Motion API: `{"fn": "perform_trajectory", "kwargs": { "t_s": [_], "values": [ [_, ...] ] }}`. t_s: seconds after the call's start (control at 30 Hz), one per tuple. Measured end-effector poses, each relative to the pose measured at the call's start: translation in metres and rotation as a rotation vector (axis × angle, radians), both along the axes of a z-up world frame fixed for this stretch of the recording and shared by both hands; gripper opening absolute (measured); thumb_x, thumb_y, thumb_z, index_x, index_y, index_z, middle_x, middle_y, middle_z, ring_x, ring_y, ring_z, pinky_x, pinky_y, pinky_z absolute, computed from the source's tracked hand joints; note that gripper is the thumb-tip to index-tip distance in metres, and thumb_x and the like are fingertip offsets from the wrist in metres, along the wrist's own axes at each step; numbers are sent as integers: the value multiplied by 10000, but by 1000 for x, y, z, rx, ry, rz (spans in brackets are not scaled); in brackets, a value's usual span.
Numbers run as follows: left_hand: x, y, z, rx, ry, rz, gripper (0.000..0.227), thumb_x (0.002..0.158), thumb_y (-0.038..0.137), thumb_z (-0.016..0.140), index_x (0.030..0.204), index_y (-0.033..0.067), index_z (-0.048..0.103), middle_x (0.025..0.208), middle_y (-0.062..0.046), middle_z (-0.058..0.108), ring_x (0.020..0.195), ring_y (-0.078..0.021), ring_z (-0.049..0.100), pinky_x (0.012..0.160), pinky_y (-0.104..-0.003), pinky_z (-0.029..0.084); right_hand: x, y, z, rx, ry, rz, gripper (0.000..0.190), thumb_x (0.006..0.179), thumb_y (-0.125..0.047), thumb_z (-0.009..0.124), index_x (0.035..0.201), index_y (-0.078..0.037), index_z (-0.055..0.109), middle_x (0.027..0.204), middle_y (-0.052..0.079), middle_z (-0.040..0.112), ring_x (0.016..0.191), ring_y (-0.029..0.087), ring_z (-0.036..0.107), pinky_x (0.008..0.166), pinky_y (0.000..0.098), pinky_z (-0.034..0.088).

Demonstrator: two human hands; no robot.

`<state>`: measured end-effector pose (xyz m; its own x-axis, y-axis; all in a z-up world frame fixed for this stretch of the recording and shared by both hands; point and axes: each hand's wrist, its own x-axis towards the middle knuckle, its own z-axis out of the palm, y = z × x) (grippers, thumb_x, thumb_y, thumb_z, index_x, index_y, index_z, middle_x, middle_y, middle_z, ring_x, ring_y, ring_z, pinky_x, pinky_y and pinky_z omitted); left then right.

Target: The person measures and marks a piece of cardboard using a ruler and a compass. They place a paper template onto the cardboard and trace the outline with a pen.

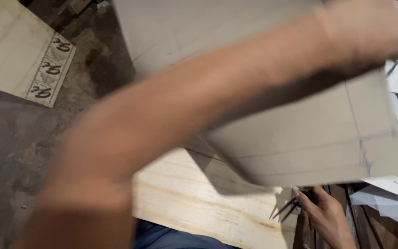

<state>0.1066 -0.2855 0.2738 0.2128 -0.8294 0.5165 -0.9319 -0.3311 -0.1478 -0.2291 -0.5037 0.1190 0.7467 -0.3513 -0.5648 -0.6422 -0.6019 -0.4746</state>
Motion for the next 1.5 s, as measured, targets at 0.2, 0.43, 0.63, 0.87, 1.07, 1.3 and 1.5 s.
{"fn": "perform_trajectory", "kwargs": {
  "t_s": [0.2, 0.43, 0.63, 0.87, 1.07, 1.3, 1.5],
  "values": [
    [-61, -24, -118, -176, 165, 13, 534, 996, 212, 600, 1504, 178, 438, 1501, -238, 430, 1475, -395, 353, 1205, -738, 98, -4, -11, 0, 128, -7, -59, 415, 906, -214, 713, 1239, 35, 713, 894, 112, 744, 790, 154, 647, 674, 268, 508],
    [-128, 113, -204, 309, 675, 364, 811, 956, 616, 557, 1579, 145, 340, 1660, -208, 183, 1561, -329, 88, 1205, -671, 13, 10, 0, 16, -97, 305, 128, 357, 1010, -223, 722, 1329, -65, 740, 842, 176, 711, 669, 241, 522, 556, 351, 429],
    [-178, 165, -245, 86, 736, 439, 832, 930, 696, 484, 1571, 181, 355, 1672, -108, 226, 1545, -256, 139, 1230, -588, 3, 29, 32, 37, 108, -74, 240, 377, 829, -193, 763, 1186, -76, 737, 854, 65, 782, 734, 129, 731, 612, 279, 609],
    [-199, 192, -246, -99, 745, 451, 599, 987, 526, 552, 1435, 129, 529, 1556, -128, 442, 1483, -270, 334, 1240, -594, 109, 74, 133, 37, 42, -498, 567, 291, 882, -222, 780, 1131, -81, 732, 990, 65, 791, 903, 133, 766, 743, 257, 621],
    [-239, 198, -242, -425, 982, 359, 141, 1006, 206, 664, 1090, 119, 737, 1095, -35, 754, 1208, -187, 672, 1276, -598, 238, 111, 203, 22, 40, -494, 740, 272, 916, -253, 768, 1096, -67, 686, 886, 88, 773, 764, 176, 775, 617, 303, 621],
    [-257, 207, -249, -487, 961, 381, 84, 883, 172, 789, 926, 110, 751, 918, 14, 754, 1160, -169, 670, 1253, -611, 190, 119, 227, 17, -16, -482, 825, 290, 940, -273, 757, 1106, -52, 669, 792, 99, 740, 650, 192, 737, 557, 326, 581],
    [-258, 206, -255, -515, 971, 382, 97, 875, 181, 791, 938, 116, 756, 919, 22, 743, 1154, -170, 656, 1271, -582, 165, 119, 227, 12, -8, -482, 830, 278, 943, -255, 756, 1108, -51, 667, 787, 83, 738, 642, 159, 730, 536, 293, 576]
  ]
}}
